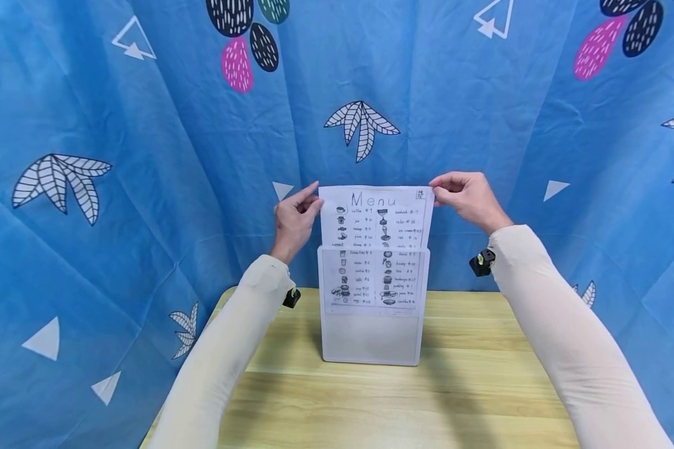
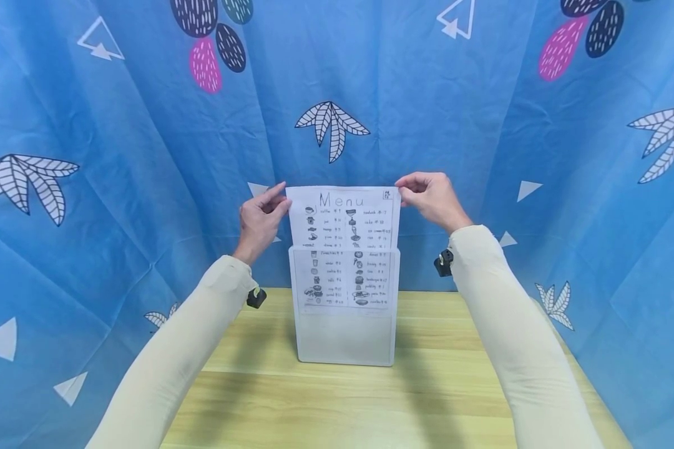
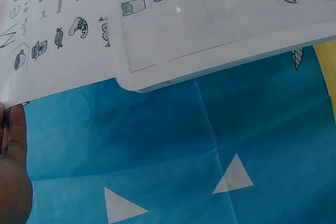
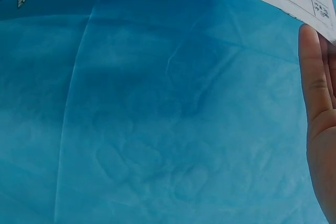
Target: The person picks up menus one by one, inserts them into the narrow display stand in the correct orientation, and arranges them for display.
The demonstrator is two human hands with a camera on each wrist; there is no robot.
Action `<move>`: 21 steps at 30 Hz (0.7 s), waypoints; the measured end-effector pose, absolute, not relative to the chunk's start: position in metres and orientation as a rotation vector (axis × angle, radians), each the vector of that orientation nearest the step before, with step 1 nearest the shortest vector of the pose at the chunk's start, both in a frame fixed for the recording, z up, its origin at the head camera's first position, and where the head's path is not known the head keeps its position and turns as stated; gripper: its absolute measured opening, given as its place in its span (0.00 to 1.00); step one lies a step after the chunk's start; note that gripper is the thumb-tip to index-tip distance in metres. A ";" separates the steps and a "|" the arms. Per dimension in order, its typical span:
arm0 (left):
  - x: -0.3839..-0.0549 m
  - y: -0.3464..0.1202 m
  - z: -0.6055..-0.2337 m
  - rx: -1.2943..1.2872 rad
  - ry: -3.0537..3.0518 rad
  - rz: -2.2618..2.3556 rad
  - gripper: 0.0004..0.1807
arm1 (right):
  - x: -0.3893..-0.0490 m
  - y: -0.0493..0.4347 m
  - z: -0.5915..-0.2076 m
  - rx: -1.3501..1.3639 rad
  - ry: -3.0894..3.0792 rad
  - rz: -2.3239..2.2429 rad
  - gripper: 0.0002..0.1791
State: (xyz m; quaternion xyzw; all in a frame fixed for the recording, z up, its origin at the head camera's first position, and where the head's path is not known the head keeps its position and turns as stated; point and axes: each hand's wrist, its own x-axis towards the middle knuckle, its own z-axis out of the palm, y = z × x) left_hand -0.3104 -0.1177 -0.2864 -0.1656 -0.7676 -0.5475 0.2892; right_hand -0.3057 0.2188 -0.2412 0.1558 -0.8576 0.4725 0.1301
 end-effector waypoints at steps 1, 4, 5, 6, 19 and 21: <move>-0.310 -0.118 -0.287 -0.445 -2.047 -1.458 0.20 | -0.306 0.219 -0.242 0.451 -2.493 1.372 0.13; -0.310 -0.118 -0.288 -0.448 -2.050 -1.448 0.19 | -0.306 0.219 -0.243 0.446 -2.497 1.376 0.14; -0.310 -0.118 -0.289 -0.447 -2.053 -1.446 0.19 | -0.307 0.219 -0.244 0.444 -2.498 1.376 0.14; -0.310 -0.118 -0.289 -0.446 -2.055 -1.444 0.19 | -0.307 0.218 -0.244 0.443 -2.499 1.376 0.13; -0.310 -0.121 -0.297 -0.450 -2.079 -1.396 0.19 | -0.308 0.217 -0.250 0.454 -2.512 1.369 0.13; -0.311 -0.121 -0.298 -0.454 -2.083 -1.390 0.19 | -0.308 0.217 -0.251 0.459 -2.510 1.369 0.13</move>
